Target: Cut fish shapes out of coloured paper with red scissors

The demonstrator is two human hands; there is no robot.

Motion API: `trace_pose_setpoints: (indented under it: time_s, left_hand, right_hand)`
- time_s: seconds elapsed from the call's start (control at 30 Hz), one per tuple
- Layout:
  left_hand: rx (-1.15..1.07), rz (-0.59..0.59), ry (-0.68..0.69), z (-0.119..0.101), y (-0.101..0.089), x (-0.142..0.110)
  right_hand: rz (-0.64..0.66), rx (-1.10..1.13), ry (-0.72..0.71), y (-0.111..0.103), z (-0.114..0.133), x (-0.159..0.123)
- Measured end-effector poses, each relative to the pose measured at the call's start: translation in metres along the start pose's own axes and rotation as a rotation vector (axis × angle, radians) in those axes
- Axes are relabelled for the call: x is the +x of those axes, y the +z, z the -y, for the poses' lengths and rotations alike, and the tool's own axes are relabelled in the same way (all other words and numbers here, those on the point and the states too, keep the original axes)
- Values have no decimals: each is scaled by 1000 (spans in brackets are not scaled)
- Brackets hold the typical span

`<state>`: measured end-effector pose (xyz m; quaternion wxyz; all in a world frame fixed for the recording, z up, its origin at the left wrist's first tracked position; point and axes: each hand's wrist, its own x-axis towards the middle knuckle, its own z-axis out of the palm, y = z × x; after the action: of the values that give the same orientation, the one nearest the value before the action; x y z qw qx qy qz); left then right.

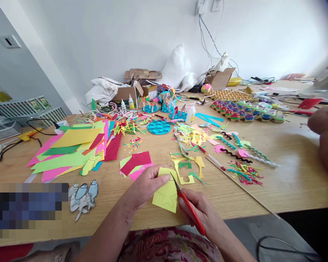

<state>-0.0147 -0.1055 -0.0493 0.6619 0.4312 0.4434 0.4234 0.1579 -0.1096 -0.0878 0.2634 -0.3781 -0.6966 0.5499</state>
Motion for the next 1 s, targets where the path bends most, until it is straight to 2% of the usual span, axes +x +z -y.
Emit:
trace_pose_setpoints:
  time_s: [0.17, 0.47, 0.63, 1.0]
  left_hand:
    - [16, -30, 8, 2, 0, -1]
    - [63, 33, -20, 2, -1, 0]
    - [49, 22, -40, 1, -1, 0]
    - [87, 102, -20, -5, -5, -2]
  right_hand:
    - [7, 12, -2, 1, 1, -1]
    - [12, 39, 4, 0, 5, -2]
    - [10, 9, 12, -2, 4, -2]
    - [36, 30, 25, -2, 4, -4]
